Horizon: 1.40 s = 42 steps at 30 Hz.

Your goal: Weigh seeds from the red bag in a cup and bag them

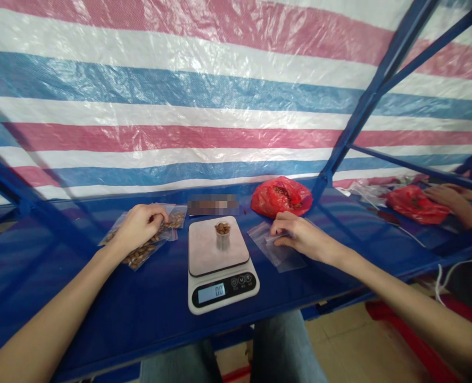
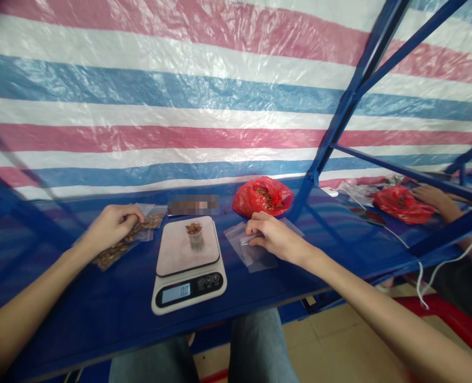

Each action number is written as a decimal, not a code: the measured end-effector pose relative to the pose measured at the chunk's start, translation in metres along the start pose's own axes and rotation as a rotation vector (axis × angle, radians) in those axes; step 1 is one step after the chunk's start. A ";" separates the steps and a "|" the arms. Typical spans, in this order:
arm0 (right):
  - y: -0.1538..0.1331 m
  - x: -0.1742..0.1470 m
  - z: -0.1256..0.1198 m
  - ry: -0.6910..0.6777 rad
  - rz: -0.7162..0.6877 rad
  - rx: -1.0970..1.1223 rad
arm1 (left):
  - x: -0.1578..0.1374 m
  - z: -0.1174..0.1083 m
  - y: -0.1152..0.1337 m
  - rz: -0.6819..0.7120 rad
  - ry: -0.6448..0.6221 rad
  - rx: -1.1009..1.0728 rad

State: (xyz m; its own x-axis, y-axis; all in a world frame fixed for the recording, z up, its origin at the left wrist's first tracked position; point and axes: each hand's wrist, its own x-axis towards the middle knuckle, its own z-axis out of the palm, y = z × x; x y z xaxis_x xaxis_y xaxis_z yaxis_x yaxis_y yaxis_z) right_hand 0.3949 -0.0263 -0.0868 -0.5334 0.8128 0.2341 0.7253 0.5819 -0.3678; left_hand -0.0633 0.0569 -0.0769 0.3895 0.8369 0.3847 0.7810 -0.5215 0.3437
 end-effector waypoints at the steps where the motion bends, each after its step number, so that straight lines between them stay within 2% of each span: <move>1: -0.002 0.004 -0.001 0.003 -0.022 -0.029 | 0.000 0.000 0.001 -0.002 0.003 0.002; 3: -0.007 0.015 -0.008 -0.012 -0.061 -0.079 | -0.001 -0.001 0.002 -0.015 0.011 0.010; 6: -0.015 0.036 -0.034 -0.021 -0.100 -0.076 | 0.000 -0.006 0.009 -0.054 0.064 0.002; 9: -0.026 0.067 -0.057 0.135 -0.087 0.002 | 0.010 -0.013 0.026 -0.065 0.165 -0.118; 10: -0.031 0.080 -0.060 0.204 -0.080 0.023 | 0.016 -0.014 0.034 -0.039 0.165 -0.188; 13: -0.044 0.121 -0.052 0.361 -0.121 0.080 | 0.041 -0.013 0.059 0.091 0.139 -0.337; 17: -0.058 0.173 -0.034 0.380 -0.227 0.143 | 0.082 -0.007 0.087 0.245 0.026 -0.371; 19: -0.062 0.192 -0.034 0.411 -0.273 0.192 | 0.102 -0.010 0.095 0.271 -0.036 -0.339; 22: -0.064 0.213 -0.043 0.468 -0.323 0.204 | 0.125 -0.022 0.099 0.269 -0.026 -0.327; 26: -0.062 0.224 -0.049 0.558 -0.358 0.175 | 0.136 -0.037 0.095 0.226 -0.130 -0.317; 28: -0.061 0.224 -0.047 0.559 -0.375 0.174 | 0.136 -0.040 0.091 0.224 -0.170 -0.307; 36: -0.052 0.216 -0.042 0.356 -0.375 0.196 | 0.132 -0.029 0.080 0.222 -0.198 -0.300; 42: -0.055 0.215 -0.041 0.337 -0.358 0.197 | 0.135 -0.020 0.079 0.248 -0.148 -0.273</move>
State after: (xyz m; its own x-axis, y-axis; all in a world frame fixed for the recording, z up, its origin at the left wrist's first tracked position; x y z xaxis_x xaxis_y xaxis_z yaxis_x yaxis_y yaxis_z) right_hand 0.2579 0.1178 0.0205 -0.5396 0.5461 0.6408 0.4103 0.8352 -0.3662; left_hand 0.0408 0.1251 0.0195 0.6316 0.6847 0.3637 0.5036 -0.7190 0.4790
